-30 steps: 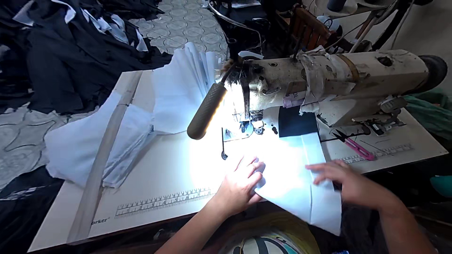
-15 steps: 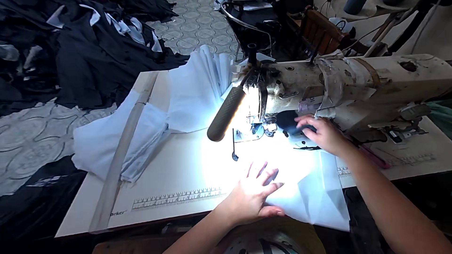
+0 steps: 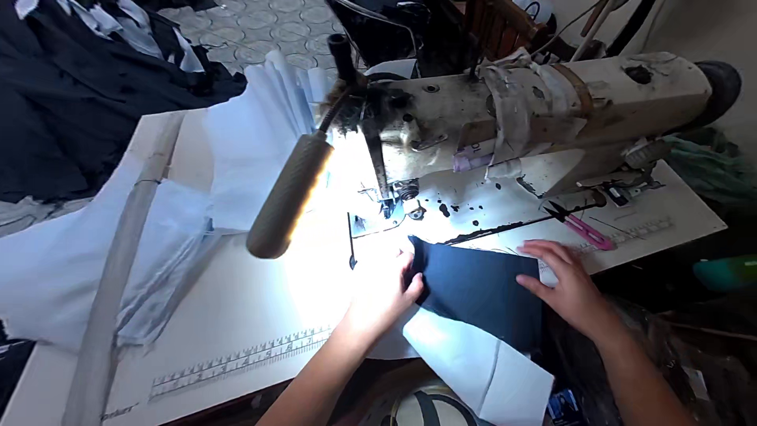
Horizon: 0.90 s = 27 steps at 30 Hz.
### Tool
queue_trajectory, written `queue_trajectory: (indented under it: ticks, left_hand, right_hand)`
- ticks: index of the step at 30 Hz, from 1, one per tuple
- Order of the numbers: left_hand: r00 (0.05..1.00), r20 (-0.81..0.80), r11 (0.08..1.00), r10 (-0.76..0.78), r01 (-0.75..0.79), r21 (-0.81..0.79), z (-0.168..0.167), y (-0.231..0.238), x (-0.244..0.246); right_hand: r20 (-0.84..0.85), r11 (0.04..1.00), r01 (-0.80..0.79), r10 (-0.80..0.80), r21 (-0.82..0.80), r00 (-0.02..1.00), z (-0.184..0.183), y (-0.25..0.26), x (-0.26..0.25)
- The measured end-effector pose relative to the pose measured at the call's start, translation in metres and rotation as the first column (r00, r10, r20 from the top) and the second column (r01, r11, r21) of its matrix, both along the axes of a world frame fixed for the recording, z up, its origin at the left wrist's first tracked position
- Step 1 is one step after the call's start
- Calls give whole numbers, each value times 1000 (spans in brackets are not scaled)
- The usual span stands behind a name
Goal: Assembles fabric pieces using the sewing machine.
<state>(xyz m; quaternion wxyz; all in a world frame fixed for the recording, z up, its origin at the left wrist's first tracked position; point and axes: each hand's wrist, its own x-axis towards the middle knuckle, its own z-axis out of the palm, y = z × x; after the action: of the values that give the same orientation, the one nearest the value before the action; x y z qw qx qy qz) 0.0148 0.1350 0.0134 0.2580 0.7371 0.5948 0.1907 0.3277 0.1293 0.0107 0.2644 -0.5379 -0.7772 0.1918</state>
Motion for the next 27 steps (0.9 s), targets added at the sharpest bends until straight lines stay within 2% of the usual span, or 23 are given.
queue_trajectory:
  ticks: [1,3,5,8,11,13,20,24,27]
  left_hand:
    - [999,27,1000,17,-17,0,-2,-3,0]
    - [996,67,997,51,-48,-53,-7,-6,-2]
    - [997,60,995,48,-43,-88,-7,-8,-5]
    - [999,-2,991,-33,33,130,-11,-5,-6]
    - [999,3,977,-50,49,209,-18,-6,-7]
    - [999,4,969,-42,40,242,-20,-7,-7]
    - [997,-82,939,-4,32,344,-19,-5,-8]
    - [987,-148,956,57,-11,293,-16,1,-9]
    - [991,-121,965,49,-16,263,-16,4,-12]
  right_hand:
    - [34,993,117,-118,22,992,-4,-1,-1]
    - [62,980,199,-198,-5,978,-5,-2,-4]
    - [23,986,142,-140,-89,990,0,-3,-8]
    - [-76,969,37,-58,-244,995,10,-2,-13]
    - [-286,927,-27,-87,-373,954,14,-2,-16]
    - [-332,932,-11,-118,-362,936,9,-2,-17]
    - [-279,944,86,-180,-318,943,3,-4,-22]
    - [-208,958,139,-194,-251,959,-4,-6,-27]
    - [-214,965,148,-195,-217,957,-8,-7,-29]
